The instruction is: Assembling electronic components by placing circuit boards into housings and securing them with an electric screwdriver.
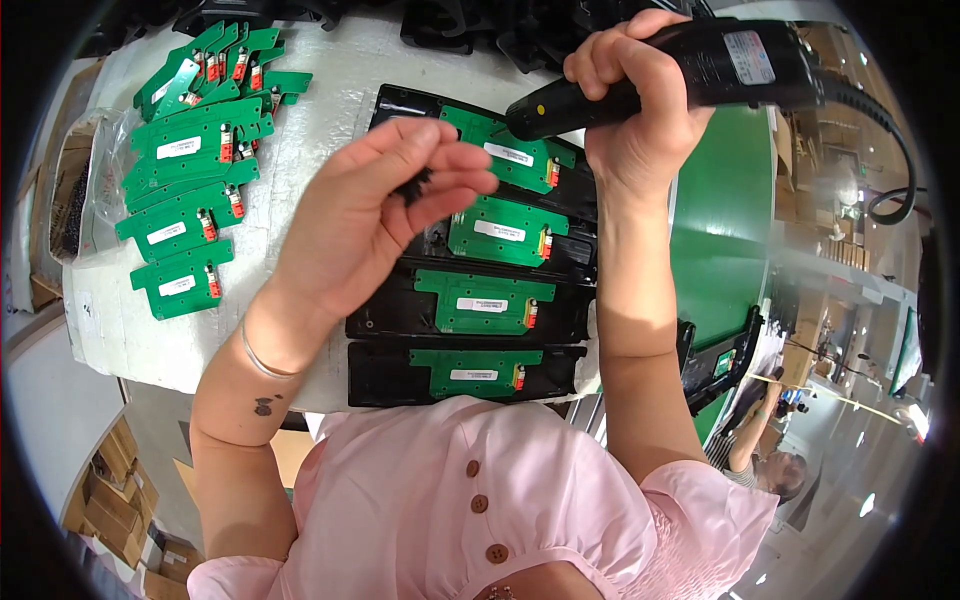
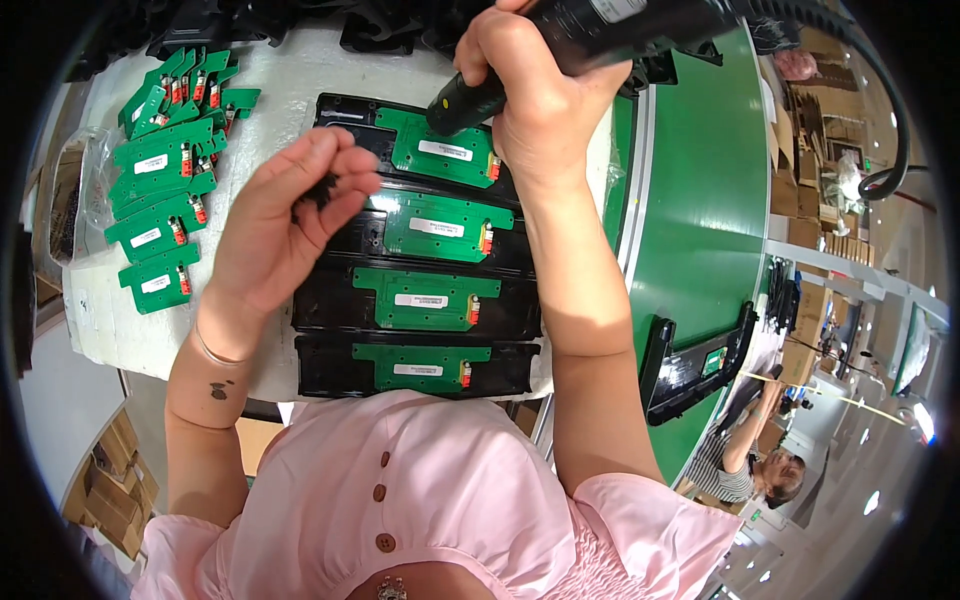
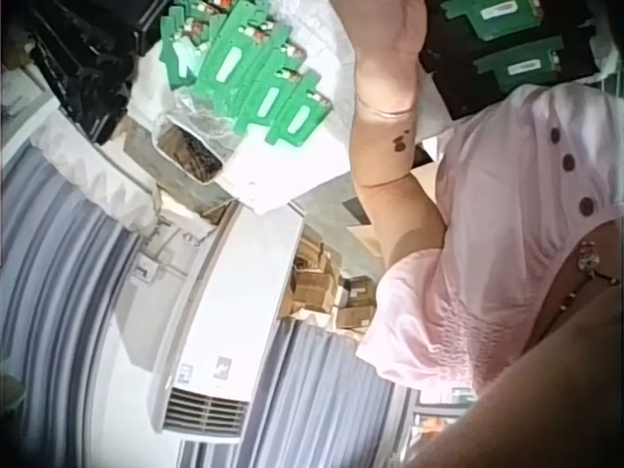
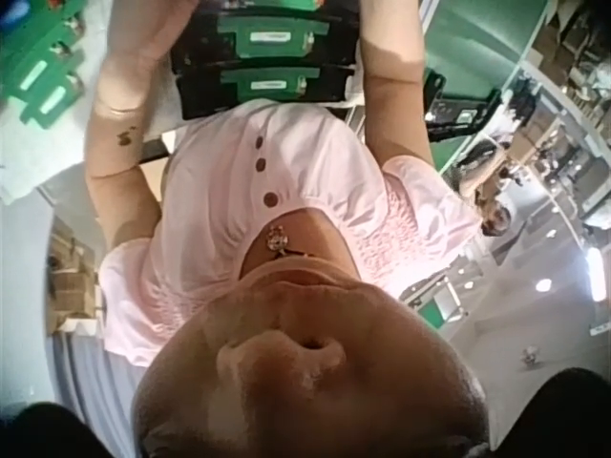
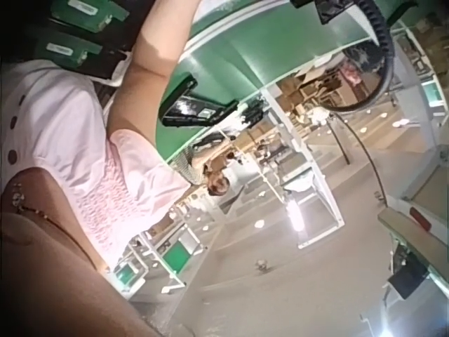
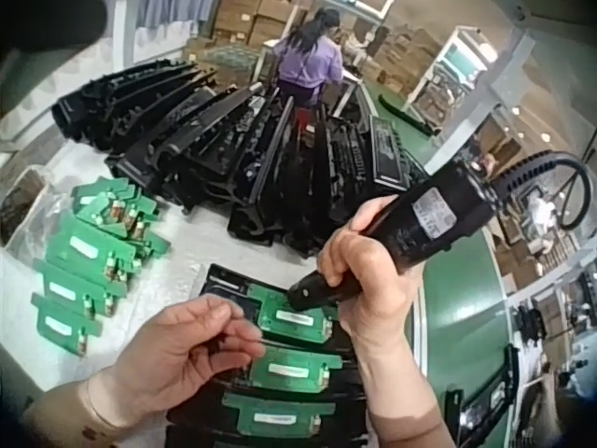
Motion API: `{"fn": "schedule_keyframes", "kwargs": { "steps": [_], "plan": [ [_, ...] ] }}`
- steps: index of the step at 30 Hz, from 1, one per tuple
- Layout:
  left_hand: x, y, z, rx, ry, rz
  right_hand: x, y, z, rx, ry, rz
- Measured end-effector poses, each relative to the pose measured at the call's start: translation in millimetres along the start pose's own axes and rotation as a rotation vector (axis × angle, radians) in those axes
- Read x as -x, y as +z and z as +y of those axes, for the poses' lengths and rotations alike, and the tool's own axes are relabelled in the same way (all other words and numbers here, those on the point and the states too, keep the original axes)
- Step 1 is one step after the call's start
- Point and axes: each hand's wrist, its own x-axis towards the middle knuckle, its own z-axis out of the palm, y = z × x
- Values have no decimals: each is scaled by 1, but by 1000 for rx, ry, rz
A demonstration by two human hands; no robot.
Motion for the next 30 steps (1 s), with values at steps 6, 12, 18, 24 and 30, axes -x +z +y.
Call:
{"fn": "schedule_keyframes", "kwargs": {
  "steps": [6,12,18,24,30],
  "plan": [
    [-7,-20,6,97,138,58,-2,5,3,12,48,-55],
    [-15,-23,2,116,144,0,9,13,-12,58,-25,0],
    [-16,-31,4,174,115,30,53,42,-36,-144,292,46],
    [-15,-37,-2,316,-11,-231,55,27,-16,-192,387,-67],
    [-13,-26,-5,194,47,-90,53,12,-10,-184,183,-305]
  ]
}}
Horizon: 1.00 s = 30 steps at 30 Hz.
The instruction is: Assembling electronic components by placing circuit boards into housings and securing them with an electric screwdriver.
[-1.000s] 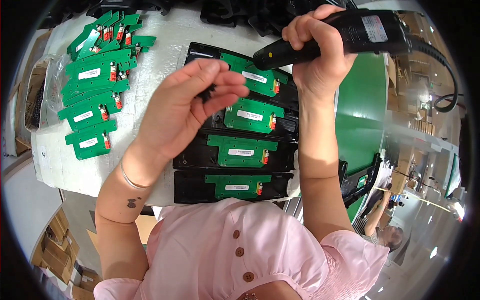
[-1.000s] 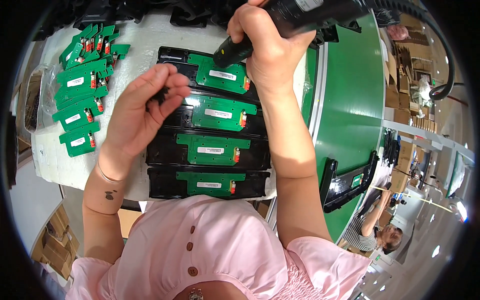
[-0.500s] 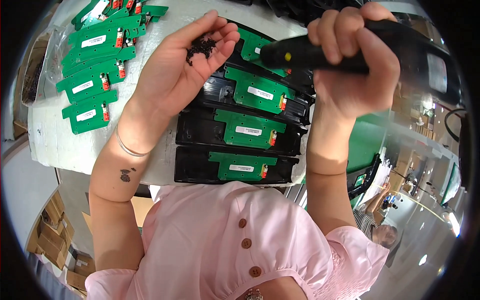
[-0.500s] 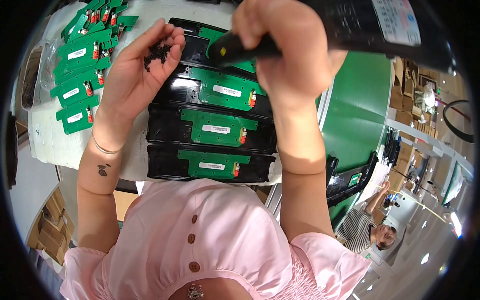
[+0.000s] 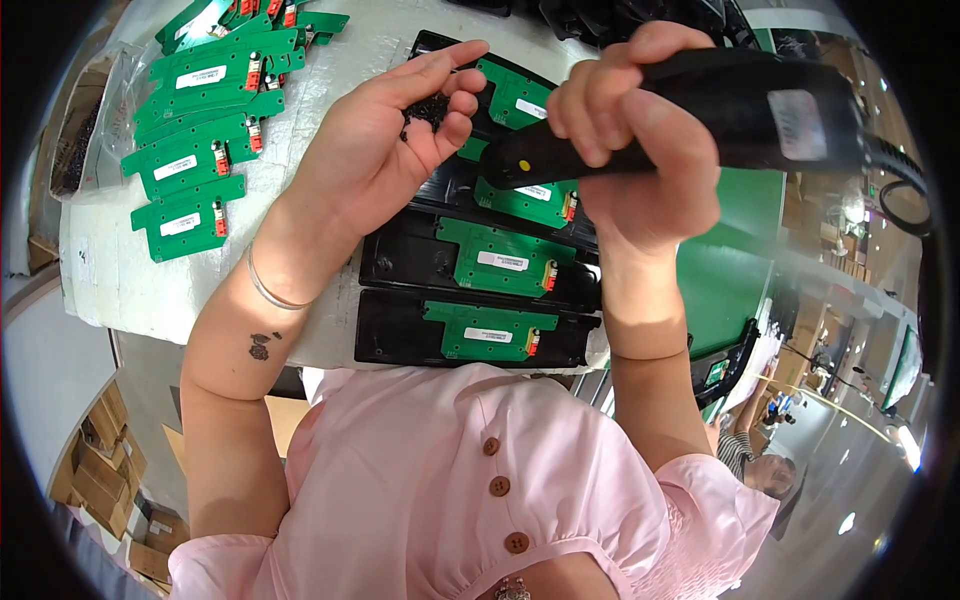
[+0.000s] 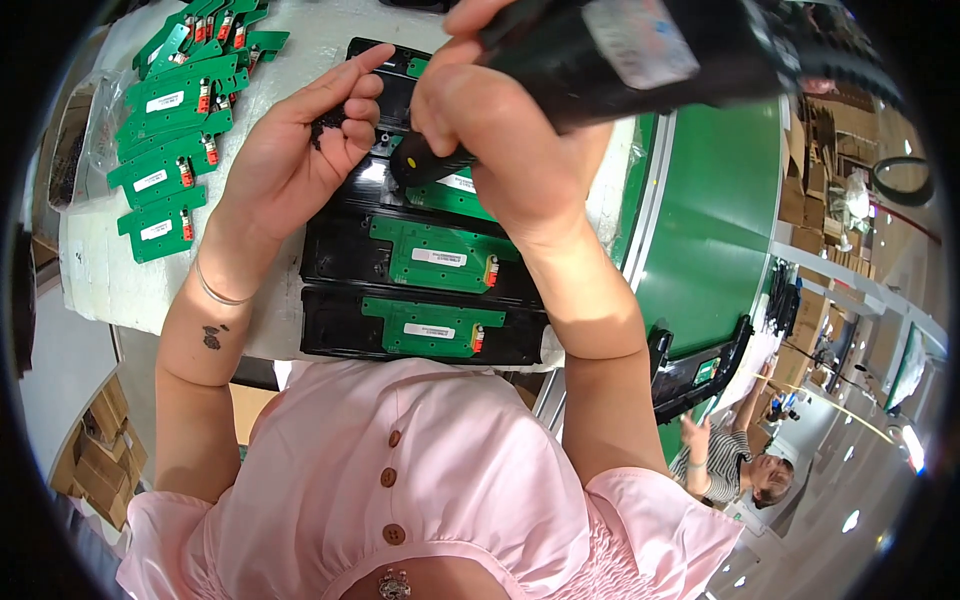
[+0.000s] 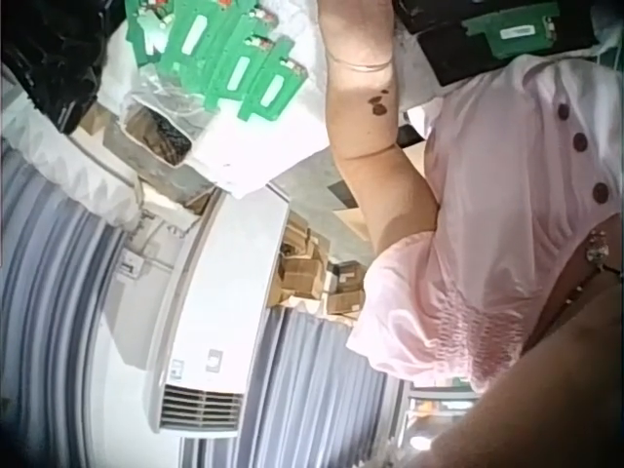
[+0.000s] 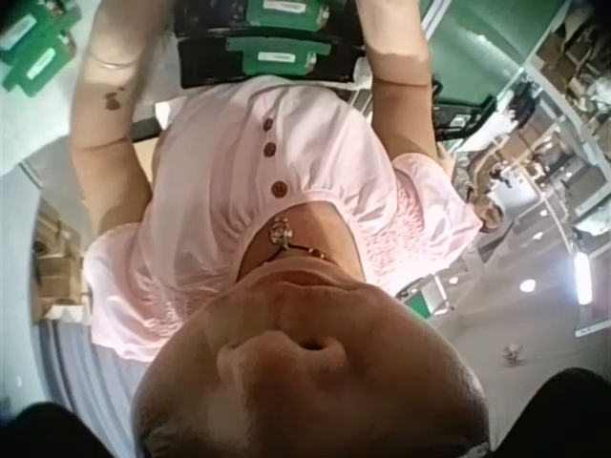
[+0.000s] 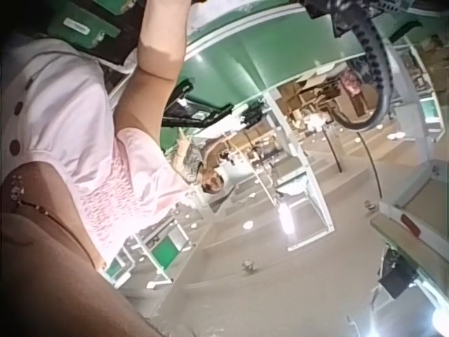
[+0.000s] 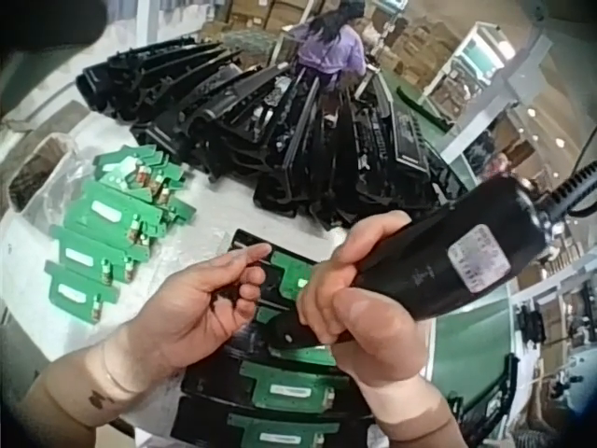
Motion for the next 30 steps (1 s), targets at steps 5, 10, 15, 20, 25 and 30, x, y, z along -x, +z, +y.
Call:
{"fn": "schedule_keyframes", "kwargs": {
  "steps": [5,10,15,20,25,30],
  "plan": [
    [0,16,-3,-68,-50,155,0,-6,-37,-98,-182,-67],
    [7,29,-10,-155,-281,149,1,-19,-68,-247,-275,-50],
    [15,29,-21,116,-277,25,6,-21,-71,-169,-311,-121],
    [14,28,-23,84,-232,97,8,-17,-72,-139,-342,-131],
    [15,24,-24,33,-208,17,9,-8,-75,-149,-367,-65],
    [16,24,-27,15,-240,-27,15,2,-77,-84,-368,-42]
  ]
}}
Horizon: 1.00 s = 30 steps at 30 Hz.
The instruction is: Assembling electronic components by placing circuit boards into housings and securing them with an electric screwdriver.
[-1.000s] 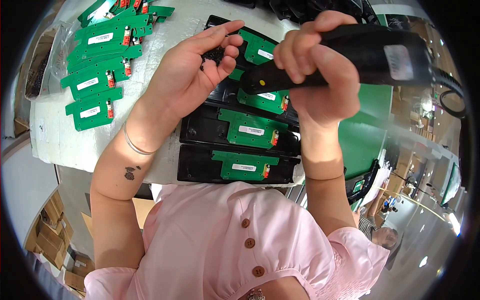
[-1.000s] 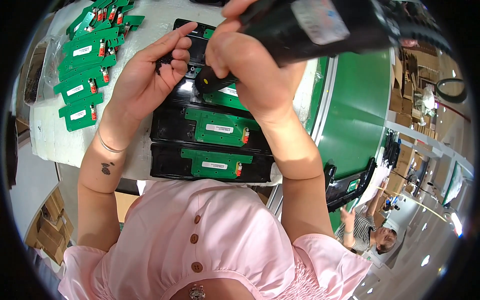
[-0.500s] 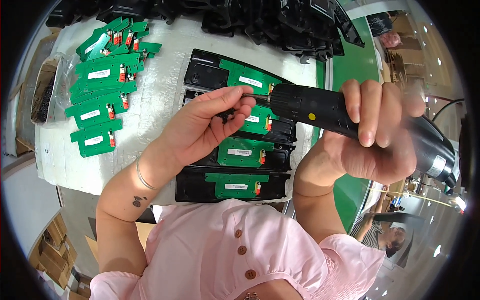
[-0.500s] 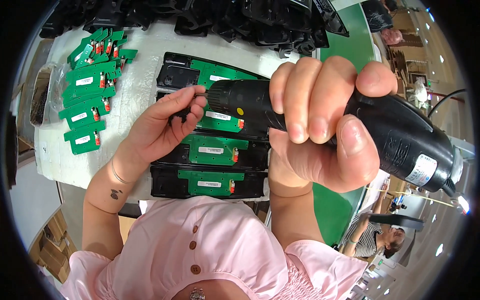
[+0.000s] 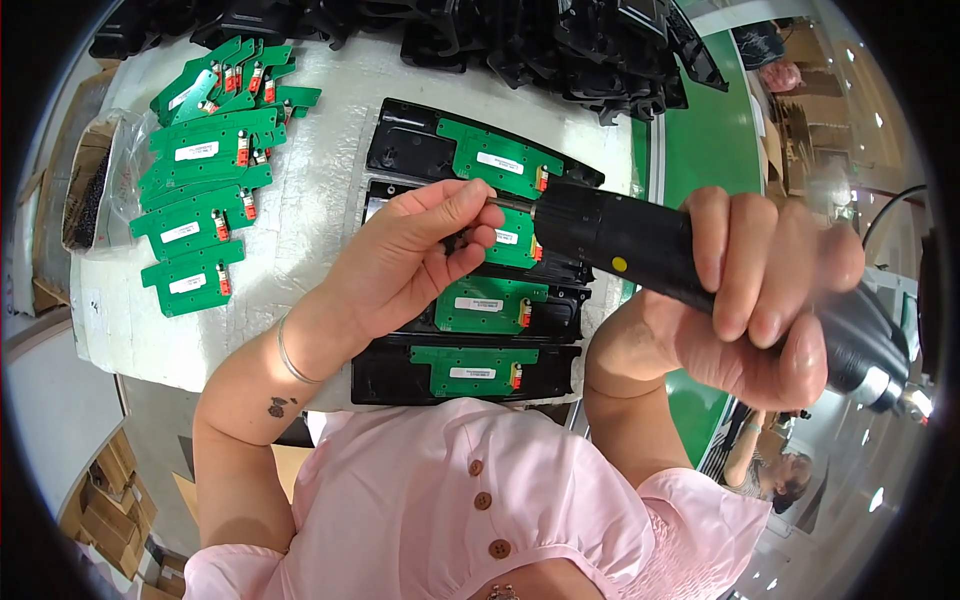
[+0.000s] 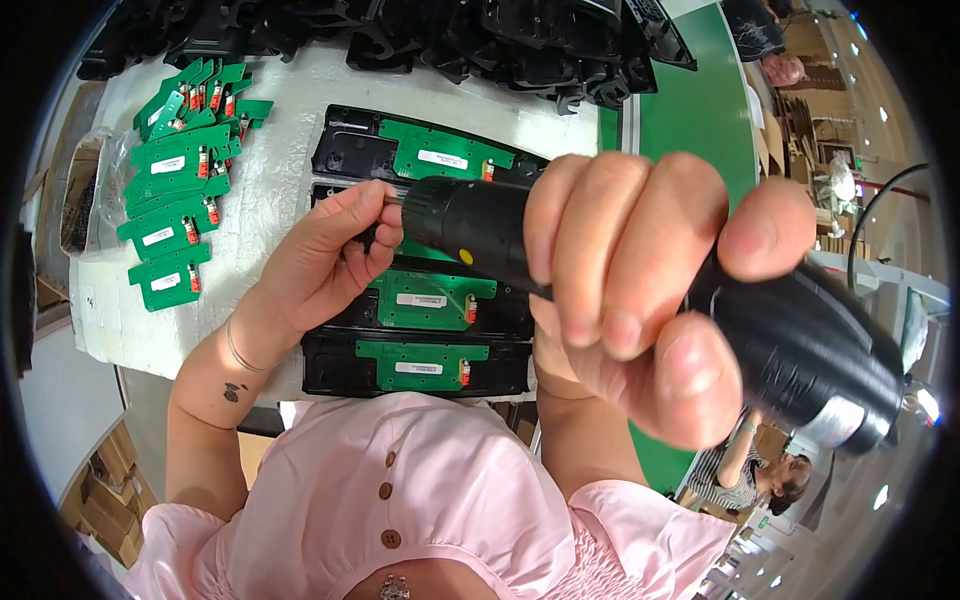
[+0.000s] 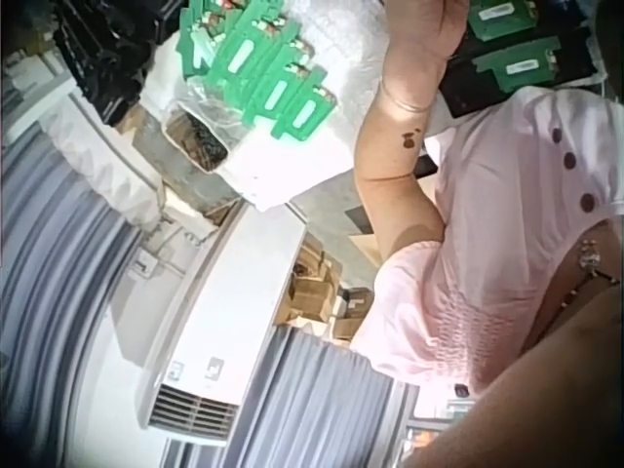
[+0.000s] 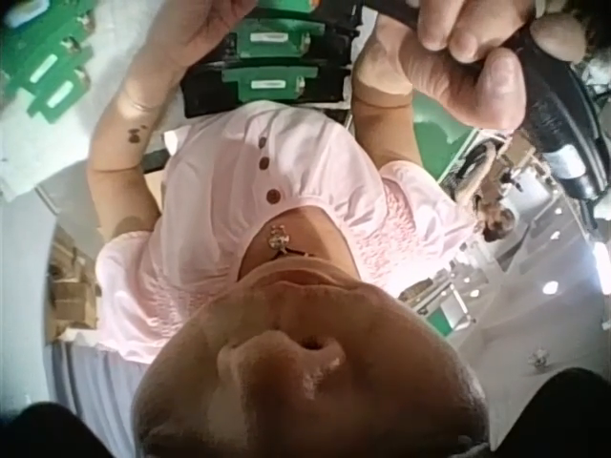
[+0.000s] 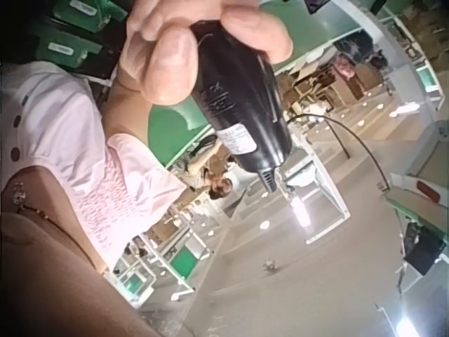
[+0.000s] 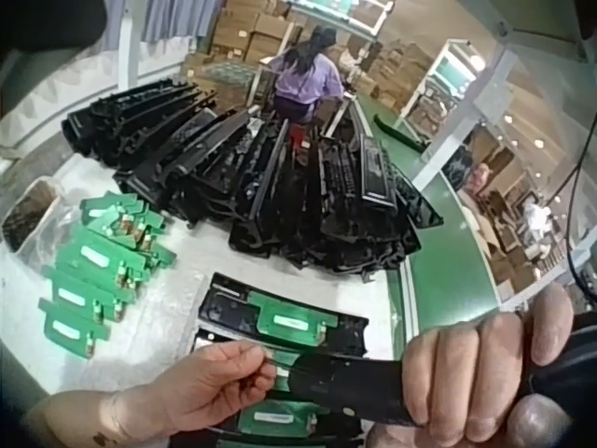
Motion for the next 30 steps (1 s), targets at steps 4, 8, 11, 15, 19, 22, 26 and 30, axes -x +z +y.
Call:
{"fn": "schedule_keyframes", "kwargs": {
  "steps": [4,8,11,15,19,22,26,30],
  "plan": [
    [-1,-3,-3,96,-53,-142,6,1,-6,81,30,-96],
    [0,18,-11,175,-211,45,1,-20,27,156,-55,61],
    [-1,14,-19,82,-249,124,-17,-60,54,307,-47,267],
    [3,14,-18,-95,-165,21,-25,-79,68,417,62,394],
    [3,15,-14,-194,-81,-5,-25,-85,71,394,78,397],
    [3,12,-13,-226,-105,32,-24,-84,73,437,77,395],
    [1,6,-12,-279,-99,61,-26,-87,75,369,102,380],
    [0,9,-11,-238,-110,188,-29,-88,77,425,115,361]
  ]
}}
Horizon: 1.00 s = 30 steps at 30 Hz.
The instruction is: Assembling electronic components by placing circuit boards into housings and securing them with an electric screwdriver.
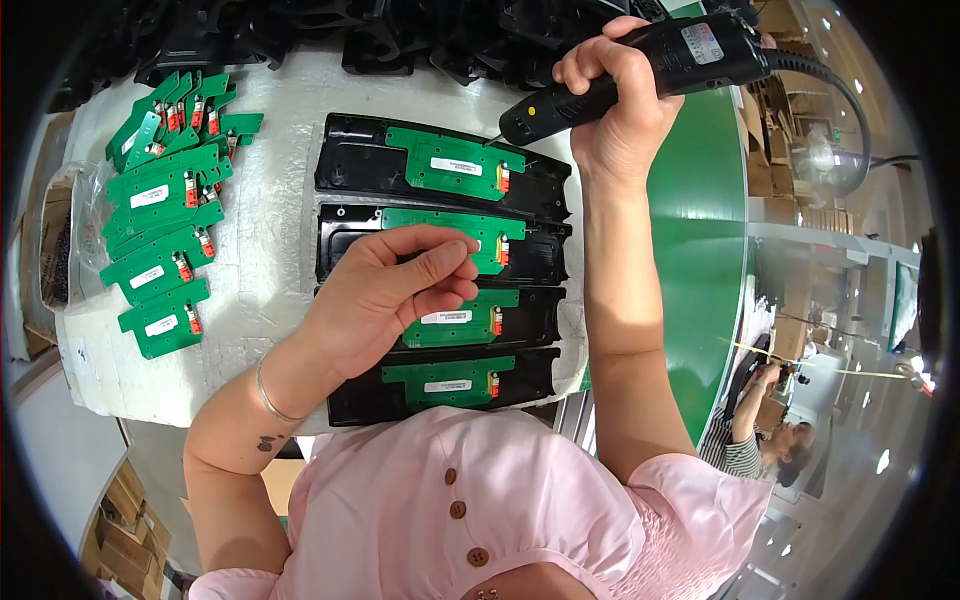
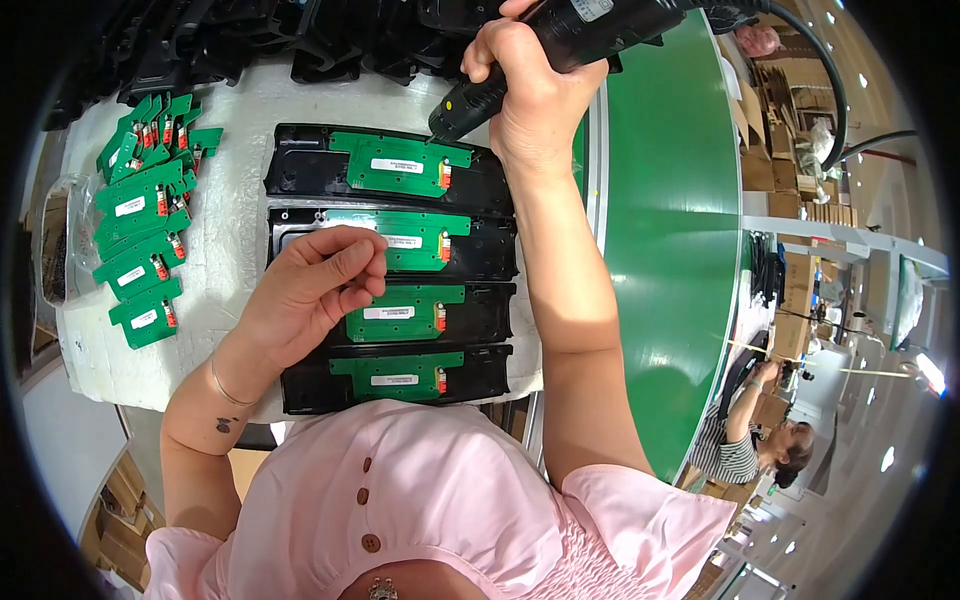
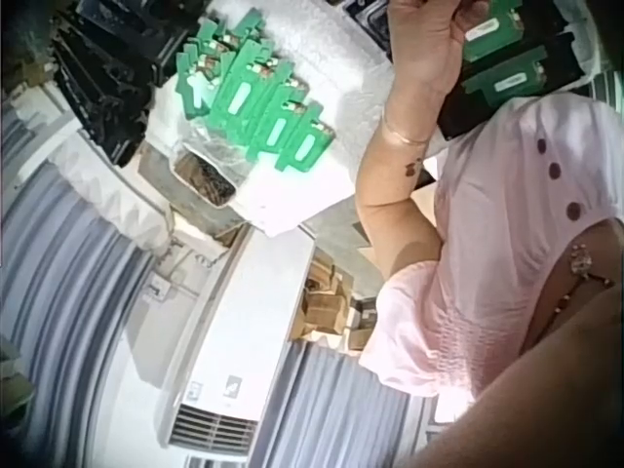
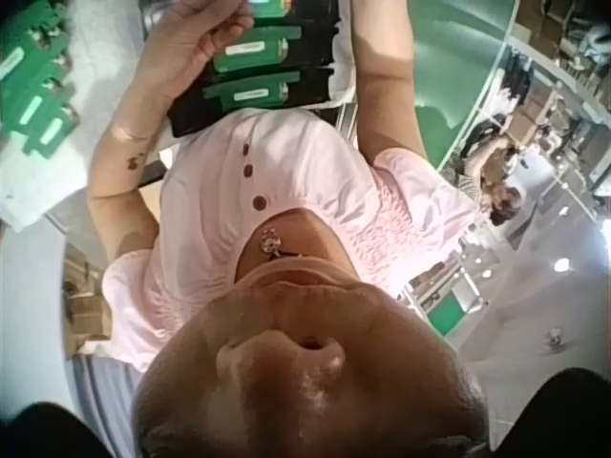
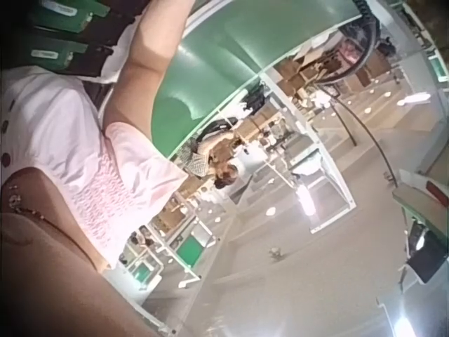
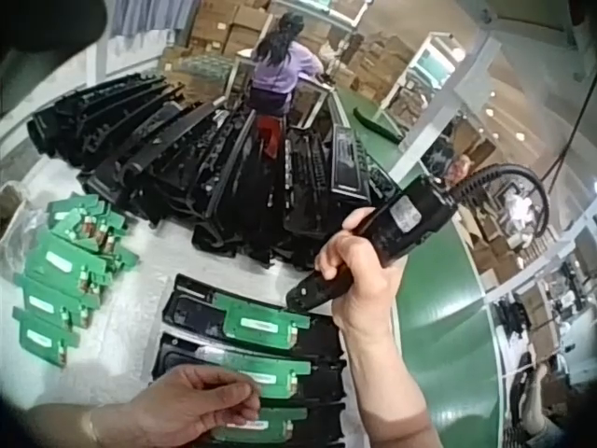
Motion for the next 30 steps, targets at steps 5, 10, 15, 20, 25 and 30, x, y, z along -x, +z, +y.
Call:
{"fn": "schedule_keyframes", "kwargs": {
  "steps": [5,10,15,20,25,30],
  "plan": [
    [0,-4,2,14,15,-29,-3,3,2,31,13,-7],
    [0,-1,1,45,35,35,-6,11,1,-70,97,-8],
    [-2,-4,-3,142,18,2,-12,3,16,-343,-35,-271],
    [-2,-7,-3,227,35,-13,4,12,-7,74,-80,-64],
    [-4,-6,-5,313,38,-18,36,8,-88,-435,-58,-529],
    [-7,-13,-8,417,60,-146,53,12,-100,-377,-50,-545]
  ]
}}
